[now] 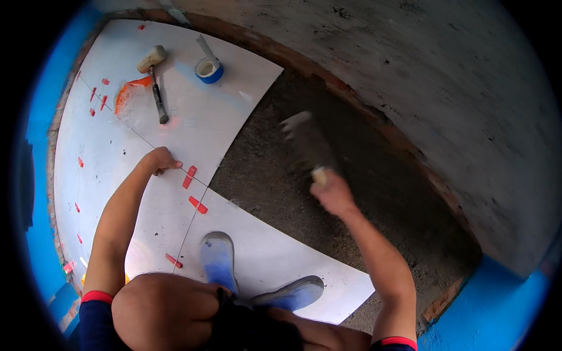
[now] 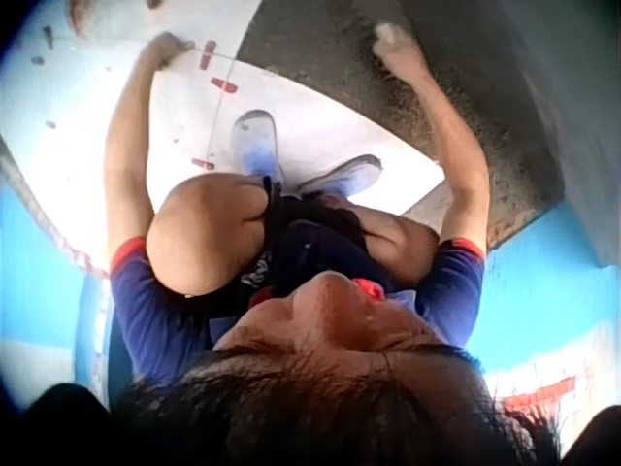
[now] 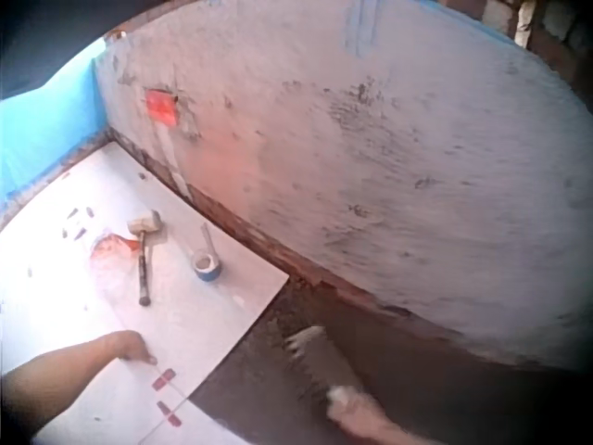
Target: The person spreads mortar on a floor using a notched trowel and places a tile, then inserts spacers into the joints.
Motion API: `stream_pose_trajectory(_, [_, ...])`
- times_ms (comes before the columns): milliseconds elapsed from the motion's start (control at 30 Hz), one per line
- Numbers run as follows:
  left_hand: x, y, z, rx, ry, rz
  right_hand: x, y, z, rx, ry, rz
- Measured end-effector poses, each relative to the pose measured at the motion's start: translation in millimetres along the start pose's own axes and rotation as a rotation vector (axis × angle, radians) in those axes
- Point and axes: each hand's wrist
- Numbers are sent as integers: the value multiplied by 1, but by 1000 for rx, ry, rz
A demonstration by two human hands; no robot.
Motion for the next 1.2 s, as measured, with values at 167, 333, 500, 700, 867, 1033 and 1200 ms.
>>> stream_pose_trajectory(167, [-2,-2,4,-6,-19,-39,48,-35,-63,-121,545,-221])
stream_pose_trajectory(333, [-2,15,9,-17,7,-29,0,-69,-40,-25,572,-45])
stream_pose_trajectory(500, [0,20,16,8,-85,11,-60,-34,18,159,26,98])
stream_pose_trajectory(700, [3,14,7,60,-183,22,-53,-14,-10,48,43,-243])
stream_pose_trajectory(867, [0,4,-1,43,-147,2,-4,-31,-49,-105,146,-337])
stream_pose_trajectory(1033, [5,11,18,72,-155,24,-37,-61,-12,70,-17,-175])
stream_pose_trajectory(1200, [0,-3,-6,54,-131,1,-64,-54,-5,221,-195,364])
Point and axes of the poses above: each hand's wrist, its own y-axis towards the middle knuckle, its own x-axis out of the back of the hand, z = x × y, and after that the axes turned 10 degrees about z, right-handed
